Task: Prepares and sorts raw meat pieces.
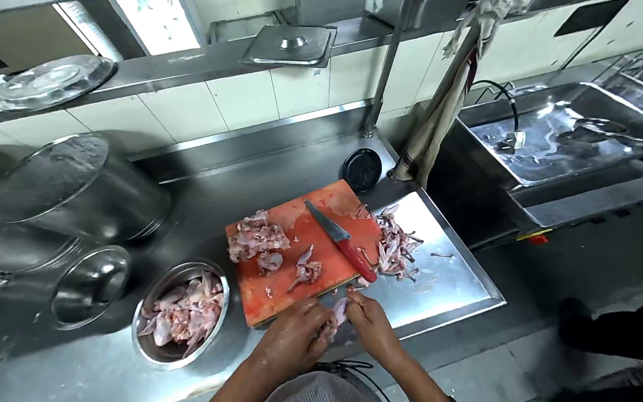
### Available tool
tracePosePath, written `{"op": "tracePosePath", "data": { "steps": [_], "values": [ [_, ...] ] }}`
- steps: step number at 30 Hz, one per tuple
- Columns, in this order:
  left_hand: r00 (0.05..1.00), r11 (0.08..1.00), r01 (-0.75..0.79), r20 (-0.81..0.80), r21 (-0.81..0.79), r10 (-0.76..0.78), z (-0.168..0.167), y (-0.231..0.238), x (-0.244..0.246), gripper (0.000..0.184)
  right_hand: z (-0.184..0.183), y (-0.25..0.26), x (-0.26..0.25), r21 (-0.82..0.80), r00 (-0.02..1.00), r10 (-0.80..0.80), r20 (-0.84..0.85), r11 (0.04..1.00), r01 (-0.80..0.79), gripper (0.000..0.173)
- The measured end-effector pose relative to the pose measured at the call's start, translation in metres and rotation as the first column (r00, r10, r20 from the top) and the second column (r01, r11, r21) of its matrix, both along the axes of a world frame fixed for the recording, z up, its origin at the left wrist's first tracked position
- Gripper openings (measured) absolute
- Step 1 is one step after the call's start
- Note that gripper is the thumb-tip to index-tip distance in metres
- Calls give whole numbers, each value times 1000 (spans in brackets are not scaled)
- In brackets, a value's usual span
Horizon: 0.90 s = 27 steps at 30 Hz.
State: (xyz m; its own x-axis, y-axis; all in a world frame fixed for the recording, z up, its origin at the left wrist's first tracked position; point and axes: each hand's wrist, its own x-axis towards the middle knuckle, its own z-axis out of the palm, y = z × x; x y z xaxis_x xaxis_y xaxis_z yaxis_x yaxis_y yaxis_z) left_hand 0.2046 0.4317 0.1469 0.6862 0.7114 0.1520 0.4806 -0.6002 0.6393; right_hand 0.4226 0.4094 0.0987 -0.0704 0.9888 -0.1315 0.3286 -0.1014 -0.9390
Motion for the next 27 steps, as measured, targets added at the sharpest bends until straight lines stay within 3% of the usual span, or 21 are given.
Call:
{"op": "tracePosePath", "data": {
  "steps": [5, 10, 12, 17, 20, 23, 25, 27],
  "values": [
    [995, 996, -88, 36, -12, 89, 2, -2, -2, 16, 14, 9, -2, 122, 959, 3, 283, 992, -39, 36],
    [970, 960, -214, 81, -179, 231, 0, -1, -5, 20, 12, 9, -4, 95, 970, 45, 237, 993, -70, 37],
    [956, 948, -252, 104, -196, 276, -5, 2, -8, 21, 11, 8, -5, 45, 983, 112, 142, 992, -120, 39],
    [957, 954, -260, 94, -147, 275, -9, 7, -15, 18, 29, 4, -12, -166, 920, 131, -370, 965, -204, 36],
    [935, 909, -258, 152, -328, 320, -12, 6, -17, 23, 28, 6, -13, -169, 874, 121, -471, 960, -224, 26],
    [839, 738, -188, 284, -648, 463, -8, -1, -4, 41, 24, 7, -21, -68, 941, 152, -302, 981, -180, 28],
    [808, 706, -184, 304, -684, 505, -7, -6, 11, 51, 29, 3, -32, 24, 981, 145, -128, 989, -143, 33],
    [739, 622, -182, 311, -762, 598, -6, -8, 26, 50, 37, -3, -43, 95, 988, 153, -8, 984, -152, 33]
  ]
}}
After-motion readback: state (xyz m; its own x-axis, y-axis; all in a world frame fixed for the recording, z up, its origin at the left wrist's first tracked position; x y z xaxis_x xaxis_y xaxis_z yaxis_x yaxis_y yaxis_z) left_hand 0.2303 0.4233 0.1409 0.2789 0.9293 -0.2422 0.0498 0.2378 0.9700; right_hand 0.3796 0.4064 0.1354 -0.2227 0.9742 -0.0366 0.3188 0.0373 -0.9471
